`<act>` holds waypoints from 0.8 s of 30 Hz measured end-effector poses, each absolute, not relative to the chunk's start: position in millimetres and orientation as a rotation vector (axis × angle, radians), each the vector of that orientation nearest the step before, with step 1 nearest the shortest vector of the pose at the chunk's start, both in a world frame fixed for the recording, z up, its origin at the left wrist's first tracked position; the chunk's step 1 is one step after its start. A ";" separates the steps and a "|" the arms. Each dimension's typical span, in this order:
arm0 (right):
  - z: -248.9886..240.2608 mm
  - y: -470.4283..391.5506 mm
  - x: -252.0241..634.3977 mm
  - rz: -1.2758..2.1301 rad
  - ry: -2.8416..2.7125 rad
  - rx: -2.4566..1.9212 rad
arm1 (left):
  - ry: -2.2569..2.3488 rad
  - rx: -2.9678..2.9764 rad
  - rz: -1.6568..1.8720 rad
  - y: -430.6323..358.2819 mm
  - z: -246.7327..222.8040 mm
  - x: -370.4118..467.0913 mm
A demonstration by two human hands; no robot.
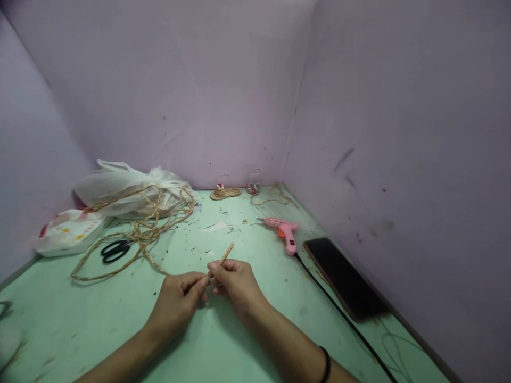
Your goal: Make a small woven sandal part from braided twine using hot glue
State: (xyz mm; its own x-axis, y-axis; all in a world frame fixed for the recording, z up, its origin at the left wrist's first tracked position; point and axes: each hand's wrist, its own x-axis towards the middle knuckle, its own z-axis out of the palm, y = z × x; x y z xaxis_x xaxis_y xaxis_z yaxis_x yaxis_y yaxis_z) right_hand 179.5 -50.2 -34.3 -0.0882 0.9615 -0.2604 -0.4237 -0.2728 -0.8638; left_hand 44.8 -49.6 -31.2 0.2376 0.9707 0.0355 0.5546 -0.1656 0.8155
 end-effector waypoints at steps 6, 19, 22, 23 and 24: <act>-35.2 -42.8 186.4 1.554 -0.645 -1.048 | 1.381 1.825 0.693 -47.0 -27.8 44.3; -28.2 -34.2 200.1 1.501 -0.476 -1.036 | 1.424 1.771 0.675 -47.2 -32.8 41.5; -29.1 -34.1 200.5 1.454 -0.471 -1.049 | 1.417 1.783 0.664 -45.8 -33.3 41.7; -30.2 -33.9 200.4 1.433 -0.469 -1.057 | 1.404 1.794 0.662 -45.3 -33.4 41.8; -31.4 -33.6 200.3 1.413 -0.468 -1.063 | 1.391 1.804 0.661 -45.0 -33.4 41.9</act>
State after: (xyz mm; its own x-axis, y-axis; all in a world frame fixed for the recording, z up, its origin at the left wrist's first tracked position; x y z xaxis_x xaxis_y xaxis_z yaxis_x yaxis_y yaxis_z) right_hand 200.3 -33.6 -31.4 0.1685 0.9335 -0.3166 -0.5600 -0.1737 -0.8101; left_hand 41.9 -45.0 -33.4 0.2757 0.9603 -0.0436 0.5726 -0.1276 0.8099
